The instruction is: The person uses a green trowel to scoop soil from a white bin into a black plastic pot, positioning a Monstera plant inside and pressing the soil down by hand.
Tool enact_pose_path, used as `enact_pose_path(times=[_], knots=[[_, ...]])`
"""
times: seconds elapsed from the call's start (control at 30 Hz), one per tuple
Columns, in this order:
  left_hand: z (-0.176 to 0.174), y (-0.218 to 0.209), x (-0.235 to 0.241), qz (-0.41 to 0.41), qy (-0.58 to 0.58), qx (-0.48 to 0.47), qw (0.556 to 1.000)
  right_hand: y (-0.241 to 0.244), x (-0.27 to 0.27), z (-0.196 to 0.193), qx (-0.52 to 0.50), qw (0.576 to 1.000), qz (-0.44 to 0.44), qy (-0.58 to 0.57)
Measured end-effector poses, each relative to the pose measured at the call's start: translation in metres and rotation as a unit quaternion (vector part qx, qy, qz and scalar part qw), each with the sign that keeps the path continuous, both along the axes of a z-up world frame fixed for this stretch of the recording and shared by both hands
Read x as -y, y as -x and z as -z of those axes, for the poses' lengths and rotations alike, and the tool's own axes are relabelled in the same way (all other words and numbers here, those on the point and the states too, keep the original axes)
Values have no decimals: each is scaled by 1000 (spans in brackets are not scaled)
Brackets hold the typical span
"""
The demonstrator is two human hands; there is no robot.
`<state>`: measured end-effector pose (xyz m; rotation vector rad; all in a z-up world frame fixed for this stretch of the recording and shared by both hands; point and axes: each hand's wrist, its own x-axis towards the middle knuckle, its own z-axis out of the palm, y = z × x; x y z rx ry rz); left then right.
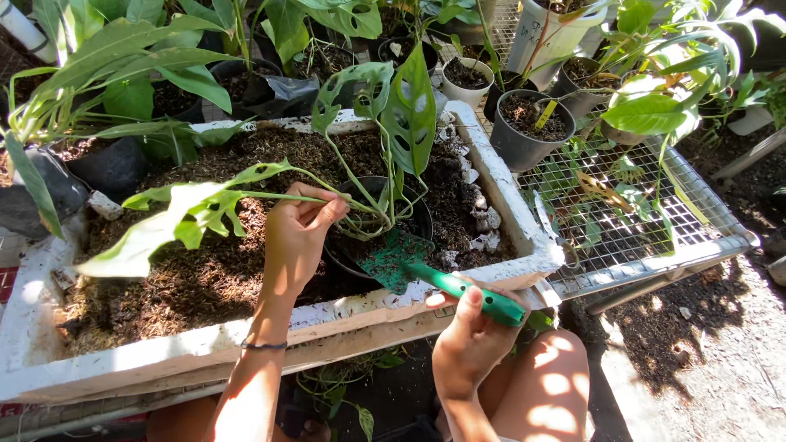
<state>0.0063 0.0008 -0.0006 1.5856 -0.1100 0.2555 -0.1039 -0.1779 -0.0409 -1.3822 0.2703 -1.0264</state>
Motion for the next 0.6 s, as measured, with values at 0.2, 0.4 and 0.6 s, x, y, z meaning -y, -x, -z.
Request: enact_pose_path(times=[0.2,0.4,0.6], knots=[[9,0,8,-26,65,8,998,0,42,5,61,989,-65,-116],[19,1,14,-43,129,58,989,5,66,-25,36,998,28,-50],[23,4,11,-23,115,96,988,-20,75,-14,57,992,0,-109]])
